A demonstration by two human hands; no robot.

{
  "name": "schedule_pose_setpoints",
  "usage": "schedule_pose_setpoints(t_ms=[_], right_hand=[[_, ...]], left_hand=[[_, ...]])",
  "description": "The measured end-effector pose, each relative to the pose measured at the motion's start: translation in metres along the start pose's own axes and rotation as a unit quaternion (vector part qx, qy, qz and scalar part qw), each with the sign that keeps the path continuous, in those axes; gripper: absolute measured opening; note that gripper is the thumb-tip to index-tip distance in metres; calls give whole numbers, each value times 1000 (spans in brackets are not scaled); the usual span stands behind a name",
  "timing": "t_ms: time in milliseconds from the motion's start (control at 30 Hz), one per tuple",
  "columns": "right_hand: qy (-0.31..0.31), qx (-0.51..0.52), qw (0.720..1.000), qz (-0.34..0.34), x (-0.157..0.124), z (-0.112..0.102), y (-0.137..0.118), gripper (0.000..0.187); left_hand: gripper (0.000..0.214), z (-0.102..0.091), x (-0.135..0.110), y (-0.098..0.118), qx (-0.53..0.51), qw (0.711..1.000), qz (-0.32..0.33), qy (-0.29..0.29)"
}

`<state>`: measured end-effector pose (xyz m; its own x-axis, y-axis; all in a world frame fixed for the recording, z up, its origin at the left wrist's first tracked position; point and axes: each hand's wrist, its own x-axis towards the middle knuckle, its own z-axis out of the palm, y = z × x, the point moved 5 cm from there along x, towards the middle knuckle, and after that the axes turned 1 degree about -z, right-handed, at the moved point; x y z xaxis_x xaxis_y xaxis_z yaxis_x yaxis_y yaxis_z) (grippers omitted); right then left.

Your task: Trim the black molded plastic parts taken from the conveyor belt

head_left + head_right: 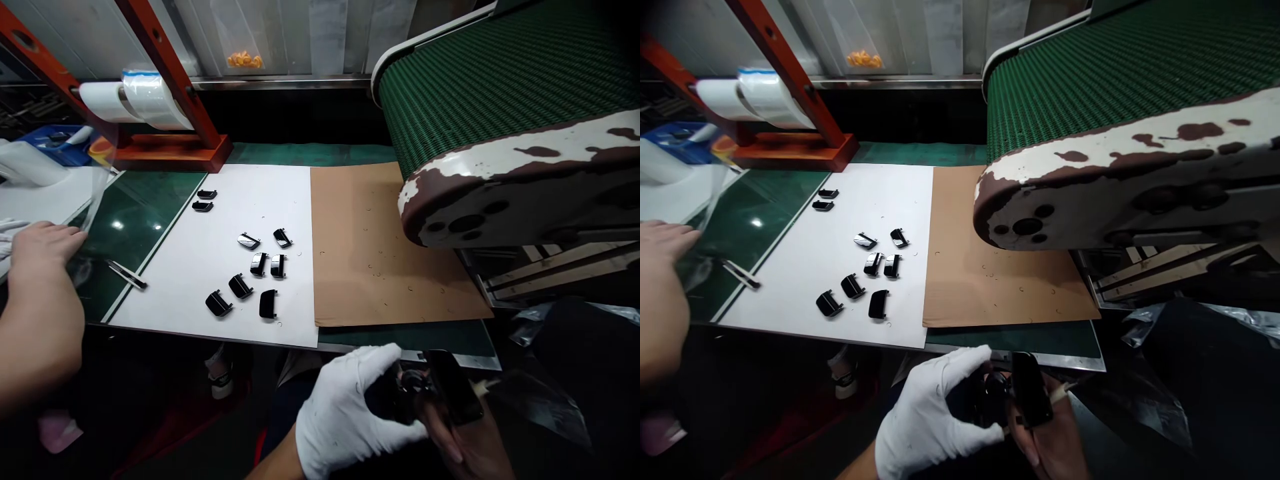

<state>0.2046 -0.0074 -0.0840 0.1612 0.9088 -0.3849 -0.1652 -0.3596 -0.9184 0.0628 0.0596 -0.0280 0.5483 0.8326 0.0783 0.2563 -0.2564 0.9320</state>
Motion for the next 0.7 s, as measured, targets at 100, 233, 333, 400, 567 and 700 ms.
schedule_pose_setpoints(t_ms=[100, 233, 333, 400, 567, 700], right_hand=[[1, -47, 998, 42, -7, -5, -5, 50], [-84, -150, 978, 122, -13, 4, 5, 37], [-133, -184, 962, 150, -14, 16, 18, 31], [-142, -198, 958, 149, -13, 24, 25, 30], [-133, -219, 954, 157, -18, 33, 40, 32], [-103, -242, 951, 161, -30, 30, 49, 31]], left_hand=[[41, 7, -3, -6, 63, 991, -38, -114], [27, 13, -21, -22, 104, 979, -74, -160], [23, 11, -34, -32, 120, 976, -91, -155], [22, 5, -41, -36, 131, 976, -100, -141], [24, -8, -52, -39, 150, 978, -116, -87], [24, -11, -53, -43, 154, 980, -121, -40]])
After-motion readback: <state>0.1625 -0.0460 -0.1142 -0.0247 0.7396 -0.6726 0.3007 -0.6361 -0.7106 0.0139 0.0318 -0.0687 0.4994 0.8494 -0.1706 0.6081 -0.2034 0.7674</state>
